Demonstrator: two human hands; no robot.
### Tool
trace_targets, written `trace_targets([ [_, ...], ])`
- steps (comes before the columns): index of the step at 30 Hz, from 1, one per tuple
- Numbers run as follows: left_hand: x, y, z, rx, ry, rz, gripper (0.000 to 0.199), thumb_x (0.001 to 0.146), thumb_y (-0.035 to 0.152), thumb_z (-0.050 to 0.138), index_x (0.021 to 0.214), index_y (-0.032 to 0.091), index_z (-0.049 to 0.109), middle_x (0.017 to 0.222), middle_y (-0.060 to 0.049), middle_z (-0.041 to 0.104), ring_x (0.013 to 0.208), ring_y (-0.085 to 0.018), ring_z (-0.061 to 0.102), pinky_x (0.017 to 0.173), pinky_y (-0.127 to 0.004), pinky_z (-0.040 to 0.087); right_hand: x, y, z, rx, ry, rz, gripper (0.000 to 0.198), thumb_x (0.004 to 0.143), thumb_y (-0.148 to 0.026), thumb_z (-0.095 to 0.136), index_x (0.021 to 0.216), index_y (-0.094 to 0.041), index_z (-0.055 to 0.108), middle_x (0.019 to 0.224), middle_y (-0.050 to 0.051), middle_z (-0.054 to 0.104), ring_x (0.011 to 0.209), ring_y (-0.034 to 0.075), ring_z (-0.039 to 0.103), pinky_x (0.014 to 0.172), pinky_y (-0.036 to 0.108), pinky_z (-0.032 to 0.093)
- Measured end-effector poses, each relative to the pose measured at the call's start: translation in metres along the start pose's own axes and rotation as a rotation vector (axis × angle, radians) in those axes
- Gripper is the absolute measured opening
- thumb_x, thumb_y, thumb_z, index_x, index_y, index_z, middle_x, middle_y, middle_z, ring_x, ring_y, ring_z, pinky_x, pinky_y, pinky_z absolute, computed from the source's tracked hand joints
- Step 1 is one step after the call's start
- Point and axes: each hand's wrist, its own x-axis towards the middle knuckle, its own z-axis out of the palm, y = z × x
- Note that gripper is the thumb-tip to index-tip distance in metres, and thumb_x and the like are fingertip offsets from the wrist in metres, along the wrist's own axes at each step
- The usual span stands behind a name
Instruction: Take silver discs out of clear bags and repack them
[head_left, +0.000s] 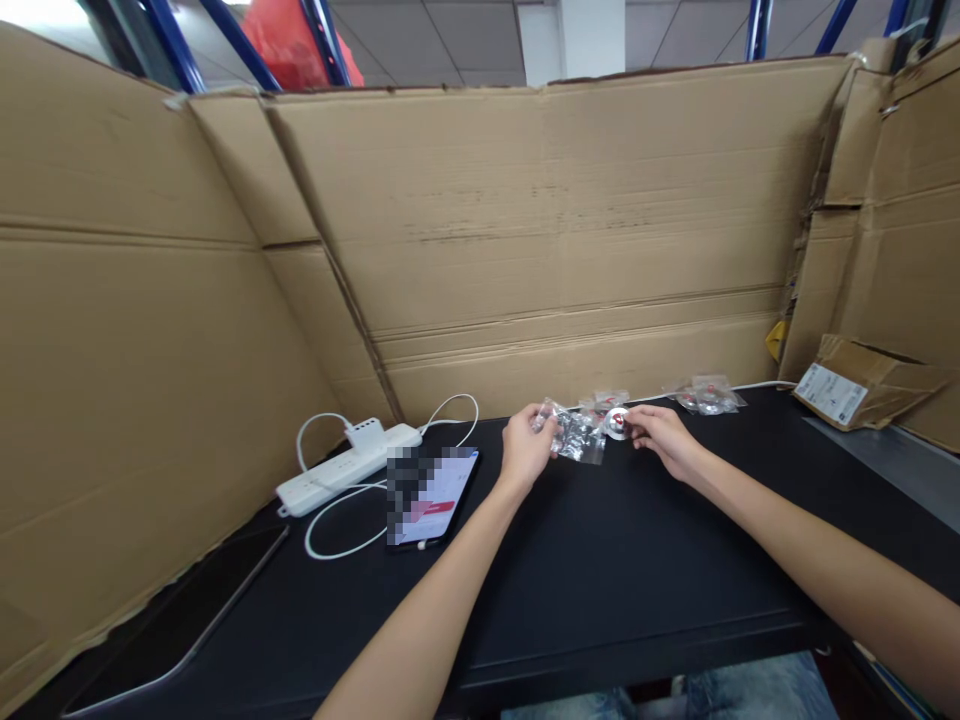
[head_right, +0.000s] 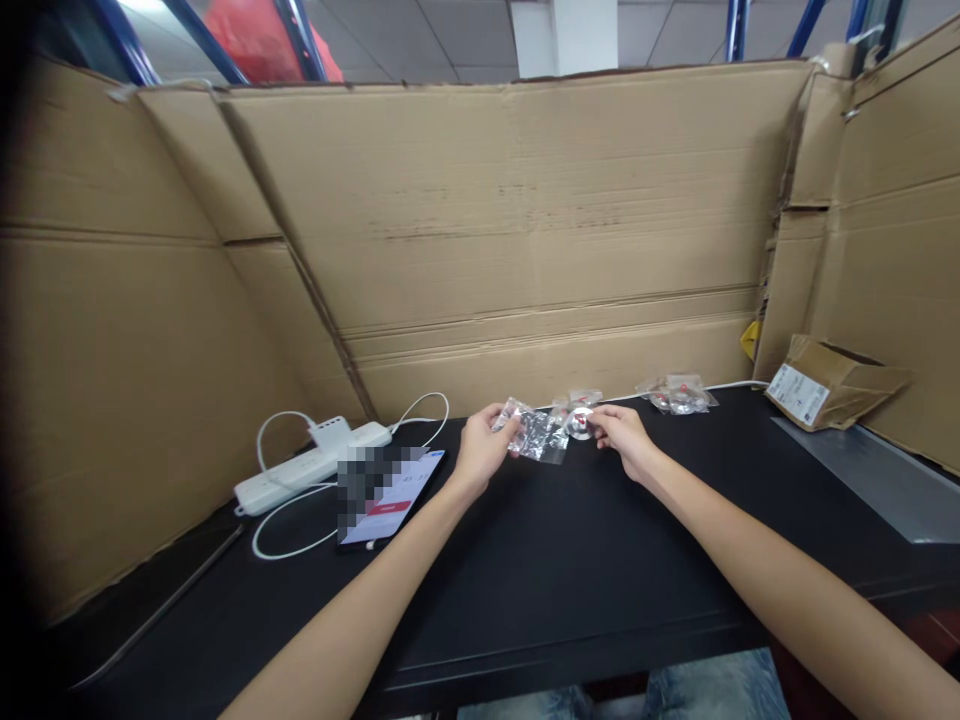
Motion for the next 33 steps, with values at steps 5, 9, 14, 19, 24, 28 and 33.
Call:
trace_targets([
  [5,0.009,-0.015,-0.02,0.602,0.105,-0.002,0.022,0.08,0.021,0.057,0.099,0.018,0.065,0.081,-0.009,0.071,0.082,-0.025,0.068,0.077,-0.033,0.05,-0.003,-0.003,0.0,0.056,-0.06,0.085,0.008,0.084,-0.02,0.057,0.078,-0.016,0.058,0.067,0.004,0.063,0.056,0.016,0.064,0.05,0.026,0.051],
  [9,0.008,-0.017,-0.023,0.838,0.129,0.102,0.026,0.083,0.028,0.054,0.102,0.013,0.064,0.097,-0.018,0.067,0.1,-0.034,0.061,0.087,-0.042,0.046,-0.007,-0.003,0.004,0.027,-0.107,0.065,0.012,0.086,-0.024,0.06,0.078,-0.016,0.055,0.062,0.002,0.061,0.05,0.014,0.062,0.048,0.025,0.05],
  [14,-0.009,0.006,-0.006,0.646,0.07,0.445,0.034,0.089,0.036,0.051,0.113,0.015,0.061,0.108,-0.015,0.062,0.106,-0.031,0.056,0.094,-0.043,0.043,-0.007,0.002,0.006,0.003,-0.137,0.024,0.019,0.081,-0.031,0.069,0.08,-0.017,0.056,0.067,0.002,0.064,0.047,0.01,0.057,0.044,0.022,0.047],
  [19,-0.034,0.028,0.016,0.319,-0.328,0.596,0.046,0.087,0.037,0.058,0.131,0.024,0.051,0.115,-0.009,0.06,0.099,-0.023,0.059,0.085,-0.033,0.048,-0.007,0.007,0.005,-0.002,-0.192,-0.013,0.031,0.072,-0.039,0.077,0.079,-0.016,0.056,0.066,0.001,0.064,0.047,0.009,0.057,0.042,0.021,0.047],
  [24,-0.039,0.023,0.019,0.349,-0.427,0.583,0.041,0.084,0.035,0.063,0.123,0.023,0.057,0.098,-0.006,0.063,0.079,-0.02,0.059,0.074,-0.031,0.047,-0.01,0.01,0.008,-0.042,-0.259,-0.025,0.041,0.065,-0.045,0.081,0.076,-0.016,0.054,0.061,-0.002,0.063,0.044,0.009,0.056,0.041,0.021,0.047],
  [28,-0.037,0.021,0.015,0.383,-0.473,0.568,0.03,0.081,0.03,0.064,0.11,0.022,0.061,0.084,-0.002,0.064,0.067,-0.017,0.058,0.064,-0.027,0.044,-0.011,0.012,0.009,-0.085,-0.28,-0.017,0.042,0.065,-0.046,0.081,0.076,-0.015,0.054,0.06,-0.002,0.063,0.042,0.008,0.056,0.04,0.019,0.046],
  [33,-0.039,0.025,0.015,0.407,-0.453,0.563,0.025,0.077,0.03,0.066,0.099,0.021,0.061,0.075,-0.001,0.064,0.064,-0.018,0.059,0.058,-0.025,0.04,-0.012,0.011,0.01,-0.087,-0.303,-0.018,0.041,0.065,-0.045,0.081,0.075,-0.015,0.055,0.065,-0.001,0.064,0.042,0.008,0.057,0.04,0.02,0.047],
])
